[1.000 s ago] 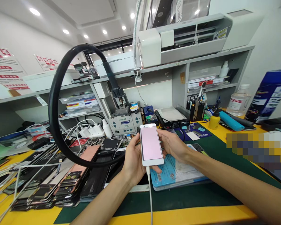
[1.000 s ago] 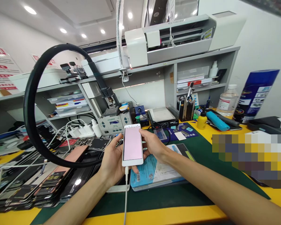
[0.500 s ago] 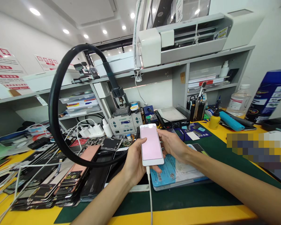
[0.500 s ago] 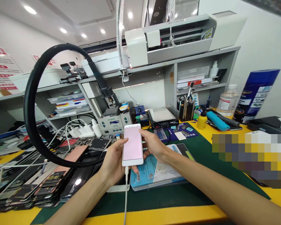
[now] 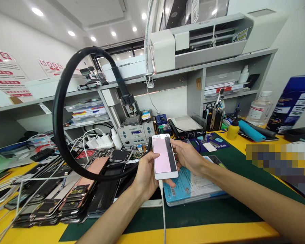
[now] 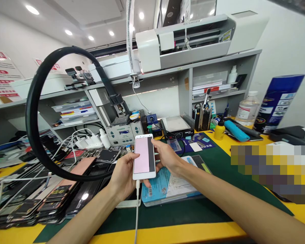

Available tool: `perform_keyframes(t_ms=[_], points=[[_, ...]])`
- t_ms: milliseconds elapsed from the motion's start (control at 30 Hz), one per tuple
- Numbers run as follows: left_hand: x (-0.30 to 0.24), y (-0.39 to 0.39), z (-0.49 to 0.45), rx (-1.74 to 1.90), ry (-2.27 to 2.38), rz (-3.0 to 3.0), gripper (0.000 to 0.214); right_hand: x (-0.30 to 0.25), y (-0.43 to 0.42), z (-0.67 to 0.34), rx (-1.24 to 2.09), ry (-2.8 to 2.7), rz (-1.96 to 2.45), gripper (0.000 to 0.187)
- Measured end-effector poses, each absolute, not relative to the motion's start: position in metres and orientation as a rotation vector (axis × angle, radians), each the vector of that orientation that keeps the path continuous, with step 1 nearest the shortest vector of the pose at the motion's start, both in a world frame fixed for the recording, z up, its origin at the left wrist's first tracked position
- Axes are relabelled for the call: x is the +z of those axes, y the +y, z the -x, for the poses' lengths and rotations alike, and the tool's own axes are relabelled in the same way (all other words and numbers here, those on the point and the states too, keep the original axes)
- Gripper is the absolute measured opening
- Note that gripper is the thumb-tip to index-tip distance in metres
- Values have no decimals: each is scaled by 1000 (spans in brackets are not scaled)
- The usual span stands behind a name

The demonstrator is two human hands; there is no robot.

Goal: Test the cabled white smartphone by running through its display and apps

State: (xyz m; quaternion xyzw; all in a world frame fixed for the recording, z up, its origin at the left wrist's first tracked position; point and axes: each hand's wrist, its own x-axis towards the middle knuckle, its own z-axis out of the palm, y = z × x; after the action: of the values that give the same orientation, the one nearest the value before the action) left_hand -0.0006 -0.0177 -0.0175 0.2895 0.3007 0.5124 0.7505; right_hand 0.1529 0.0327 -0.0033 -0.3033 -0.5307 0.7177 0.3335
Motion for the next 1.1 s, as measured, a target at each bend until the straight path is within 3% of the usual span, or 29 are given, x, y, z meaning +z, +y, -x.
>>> perform_keyframes(t_ms=[267,500,1100], points=[[-14,-19,0,1114,636,-615,49,-5,33,-154,1875,-1387,777,42],[-8,-22,-2,1069,618,-628,64,-6,35,-154,1884,-1390,753,45],[-17,-18,2,1102,597,-627,54,-5,33,-151,1821,-1399,874,35]])
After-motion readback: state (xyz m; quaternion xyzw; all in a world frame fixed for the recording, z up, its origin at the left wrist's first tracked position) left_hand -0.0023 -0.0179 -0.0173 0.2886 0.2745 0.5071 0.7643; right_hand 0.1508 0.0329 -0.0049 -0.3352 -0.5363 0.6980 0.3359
